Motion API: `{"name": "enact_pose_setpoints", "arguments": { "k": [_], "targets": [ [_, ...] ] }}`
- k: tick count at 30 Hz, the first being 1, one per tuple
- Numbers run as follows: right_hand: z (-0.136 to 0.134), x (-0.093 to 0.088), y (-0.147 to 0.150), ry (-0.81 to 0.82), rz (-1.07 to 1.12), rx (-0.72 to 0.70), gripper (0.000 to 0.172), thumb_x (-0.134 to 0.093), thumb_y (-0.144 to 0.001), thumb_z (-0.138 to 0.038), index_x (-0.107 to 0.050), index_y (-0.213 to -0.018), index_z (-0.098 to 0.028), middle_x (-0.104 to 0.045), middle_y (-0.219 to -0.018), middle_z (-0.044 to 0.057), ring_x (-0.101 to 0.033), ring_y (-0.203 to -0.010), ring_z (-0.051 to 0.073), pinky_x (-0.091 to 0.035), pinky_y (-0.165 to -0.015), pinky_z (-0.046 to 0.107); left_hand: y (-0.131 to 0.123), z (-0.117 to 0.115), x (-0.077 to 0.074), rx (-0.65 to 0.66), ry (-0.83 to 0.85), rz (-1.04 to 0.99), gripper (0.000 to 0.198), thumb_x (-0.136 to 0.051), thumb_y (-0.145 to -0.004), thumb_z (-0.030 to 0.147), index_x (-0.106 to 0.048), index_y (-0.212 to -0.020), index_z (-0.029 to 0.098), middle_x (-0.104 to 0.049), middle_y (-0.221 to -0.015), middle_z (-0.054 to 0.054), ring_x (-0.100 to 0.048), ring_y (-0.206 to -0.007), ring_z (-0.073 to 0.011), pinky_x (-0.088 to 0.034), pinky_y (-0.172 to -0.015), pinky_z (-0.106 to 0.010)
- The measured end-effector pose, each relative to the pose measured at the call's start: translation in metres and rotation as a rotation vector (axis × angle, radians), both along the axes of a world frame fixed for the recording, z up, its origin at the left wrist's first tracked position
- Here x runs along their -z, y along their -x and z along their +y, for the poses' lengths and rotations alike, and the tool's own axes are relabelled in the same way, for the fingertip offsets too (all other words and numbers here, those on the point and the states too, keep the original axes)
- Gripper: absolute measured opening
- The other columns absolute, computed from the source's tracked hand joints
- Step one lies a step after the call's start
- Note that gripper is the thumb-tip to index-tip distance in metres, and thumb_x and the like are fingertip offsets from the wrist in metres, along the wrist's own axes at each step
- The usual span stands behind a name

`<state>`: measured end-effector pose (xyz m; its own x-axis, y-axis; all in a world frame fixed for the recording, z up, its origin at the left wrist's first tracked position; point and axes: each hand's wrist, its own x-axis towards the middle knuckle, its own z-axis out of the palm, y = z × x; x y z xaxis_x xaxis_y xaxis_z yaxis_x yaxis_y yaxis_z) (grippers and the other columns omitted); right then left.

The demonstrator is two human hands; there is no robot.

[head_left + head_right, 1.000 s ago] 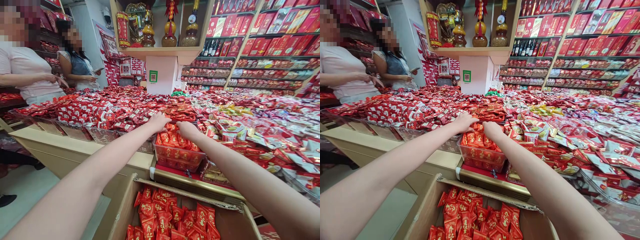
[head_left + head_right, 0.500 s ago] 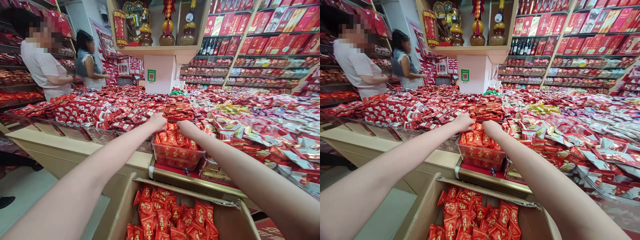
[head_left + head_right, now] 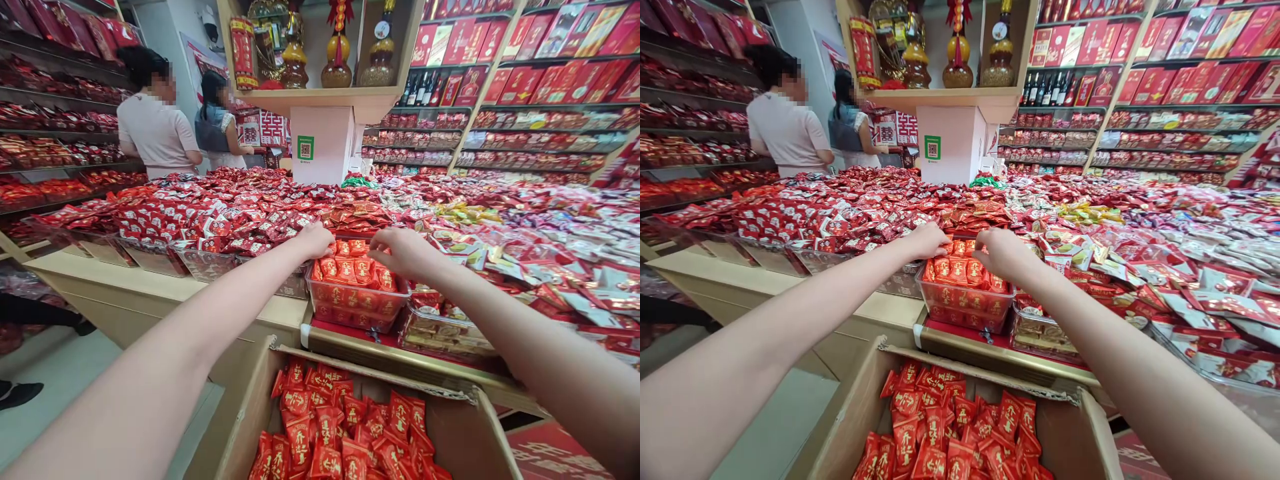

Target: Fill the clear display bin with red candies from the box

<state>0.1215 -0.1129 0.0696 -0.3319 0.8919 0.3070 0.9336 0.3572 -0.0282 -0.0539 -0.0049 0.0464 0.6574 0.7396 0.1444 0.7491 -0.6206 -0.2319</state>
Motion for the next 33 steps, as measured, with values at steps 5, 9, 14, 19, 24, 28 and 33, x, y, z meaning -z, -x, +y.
{"name": "enact_pose_setpoints", "arguments": {
  "k": [5,9,14,19,24,28,33],
  "targets": [
    [-0.105,0.061,0.011,0.584,0.234,-0.378,0.018,-0.047,-0.077,-0.030,-0.063,-0.075,-0.022,-0.065,-0.071,-0.001,-0.057,-0.062,0.012,-0.042,-0.058,0.020,0.003,-0.037,0.000,0.119,-0.049,-0.194,0.025,-0.045,-0.076,0.025,-0.059,-0.097,0.020,-0.061,-0.099,-0.006,-0.048,-0.097,-0.0197,-0.033,-0.087,-0.035],
    [-0.140,0.164,0.017,0.856,0.045,-0.228,0.034,-0.063,-0.061,-0.031,-0.062,-0.091,-0.013,-0.062,-0.094,0.013,-0.057,-0.085,0.023,-0.044,-0.073,0.030,0.010,-0.115,0.037,0.430,0.115,-0.581,0.029,-0.038,-0.081,0.022,-0.058,-0.102,0.020,-0.063,-0.096,-0.005,-0.054,-0.089,-0.0160,-0.038,-0.083,-0.030],
    [-0.137,0.241,0.031,0.743,-0.107,-0.056,0.044,-0.063,-0.059,-0.019,-0.058,-0.102,-0.013,-0.058,-0.102,0.014,-0.053,-0.095,0.027,-0.040,-0.084,0.034,0.025,-0.199,0.114,0.560,0.602,-0.354,0.028,-0.043,-0.077,0.018,-0.064,-0.095,0.024,-0.068,-0.082,-0.004,-0.059,-0.076,-0.0181,-0.042,-0.074,-0.029],
    [-0.141,0.244,0.041,0.718,-0.142,0.034,0.041,-0.032,-0.068,0.004,-0.061,-0.092,-0.012,-0.059,-0.097,0.018,-0.061,-0.079,0.025,-0.047,-0.065,0.033,0.049,-0.222,0.167,0.210,0.822,-0.534,0.024,-0.047,-0.077,0.022,-0.064,-0.092,0.025,-0.068,-0.084,-0.002,-0.060,-0.077,-0.0158,-0.043,-0.073,-0.026],
    [-0.142,0.232,0.022,0.748,-0.061,-0.006,0.035,-0.037,-0.067,0.001,-0.060,-0.086,-0.017,-0.064,-0.087,0.011,-0.062,-0.075,0.021,-0.045,-0.062,0.027,0.058,-0.225,0.180,-0.066,0.898,-0.743,0.021,-0.047,-0.077,0.026,-0.065,-0.088,0.025,-0.066,-0.086,-0.001,-0.059,-0.079,-0.0138,-0.043,-0.073,-0.024],
    [-0.138,0.223,0.002,0.717,0.030,0.017,0.027,-0.040,-0.067,-0.004,-0.058,-0.083,-0.017,-0.066,-0.077,0.011,-0.062,-0.077,0.024,-0.043,-0.062,0.028,0.049,-0.224,0.173,-0.065,0.959,-0.787,0.022,-0.049,-0.075,0.025,-0.063,-0.092,0.023,-0.064,-0.092,-0.002,-0.057,-0.083,-0.0143,-0.043,-0.077,-0.024],
    [-0.133,0.197,-0.011,0.616,0.338,0.079,0.018,-0.043,-0.076,-0.019,-0.058,-0.085,-0.016,-0.065,-0.079,0.009,-0.060,-0.077,0.021,-0.042,-0.067,0.029,0.026,-0.218,0.159,-0.098,1.041,-0.897,0.043,-0.054,-0.072,0.027,-0.049,-0.115,0.024,-0.055,-0.110,-0.005,-0.054,-0.091,-0.0163,-0.043,-0.077,-0.028]
  ]
}}
